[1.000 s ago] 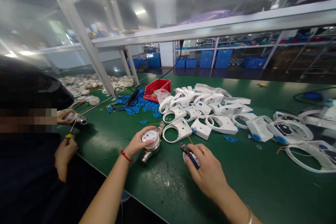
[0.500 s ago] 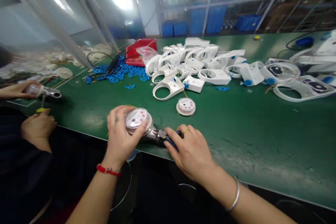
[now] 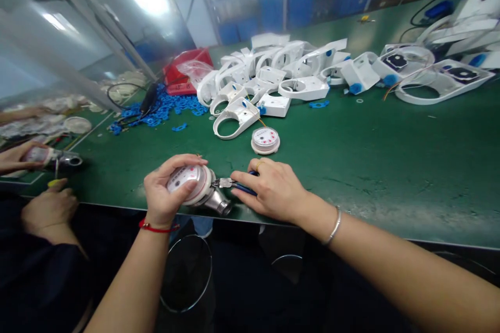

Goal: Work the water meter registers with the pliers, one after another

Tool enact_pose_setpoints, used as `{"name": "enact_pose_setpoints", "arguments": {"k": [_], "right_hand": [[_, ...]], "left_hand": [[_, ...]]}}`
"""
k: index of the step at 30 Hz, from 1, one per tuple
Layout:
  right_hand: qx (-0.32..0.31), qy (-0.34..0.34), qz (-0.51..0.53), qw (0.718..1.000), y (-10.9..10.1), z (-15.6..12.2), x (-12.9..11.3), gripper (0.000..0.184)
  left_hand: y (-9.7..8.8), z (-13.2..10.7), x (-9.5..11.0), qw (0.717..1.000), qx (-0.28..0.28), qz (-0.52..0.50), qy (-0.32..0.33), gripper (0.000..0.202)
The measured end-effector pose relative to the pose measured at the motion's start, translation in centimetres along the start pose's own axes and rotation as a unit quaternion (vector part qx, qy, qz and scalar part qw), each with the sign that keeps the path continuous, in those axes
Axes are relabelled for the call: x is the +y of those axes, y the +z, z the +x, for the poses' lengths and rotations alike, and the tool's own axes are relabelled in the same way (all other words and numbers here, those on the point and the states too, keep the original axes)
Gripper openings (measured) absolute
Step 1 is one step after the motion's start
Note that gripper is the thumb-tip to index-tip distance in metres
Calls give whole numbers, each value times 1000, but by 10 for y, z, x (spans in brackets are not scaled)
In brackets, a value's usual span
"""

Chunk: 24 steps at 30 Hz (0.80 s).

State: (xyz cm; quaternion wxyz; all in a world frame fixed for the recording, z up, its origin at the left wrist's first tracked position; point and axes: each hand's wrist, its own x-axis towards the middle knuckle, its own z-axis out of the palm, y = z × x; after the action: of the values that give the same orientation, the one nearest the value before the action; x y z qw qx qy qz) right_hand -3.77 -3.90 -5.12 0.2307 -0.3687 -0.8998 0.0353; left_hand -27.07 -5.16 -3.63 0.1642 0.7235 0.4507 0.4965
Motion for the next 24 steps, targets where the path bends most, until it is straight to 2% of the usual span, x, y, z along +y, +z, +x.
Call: {"name": "enact_pose_setpoints", "arguments": {"k": [8,15,21,24], "right_hand": [[-3,3,34,999,6,2,1,30],[-52,46,-4,998,-9,12,-8,26],[-96,55,139,984,-15,26,2,36],[-118,74,199,970,-13,31,11,40]], "left_hand": [[-1,3,1,1000,-23,11,2,25],[0,4,8,998,-36,60,7,32],[-2,4,6,998,-42,50,12,25],[2,2,5,997,-23,76,-2,25]]}}
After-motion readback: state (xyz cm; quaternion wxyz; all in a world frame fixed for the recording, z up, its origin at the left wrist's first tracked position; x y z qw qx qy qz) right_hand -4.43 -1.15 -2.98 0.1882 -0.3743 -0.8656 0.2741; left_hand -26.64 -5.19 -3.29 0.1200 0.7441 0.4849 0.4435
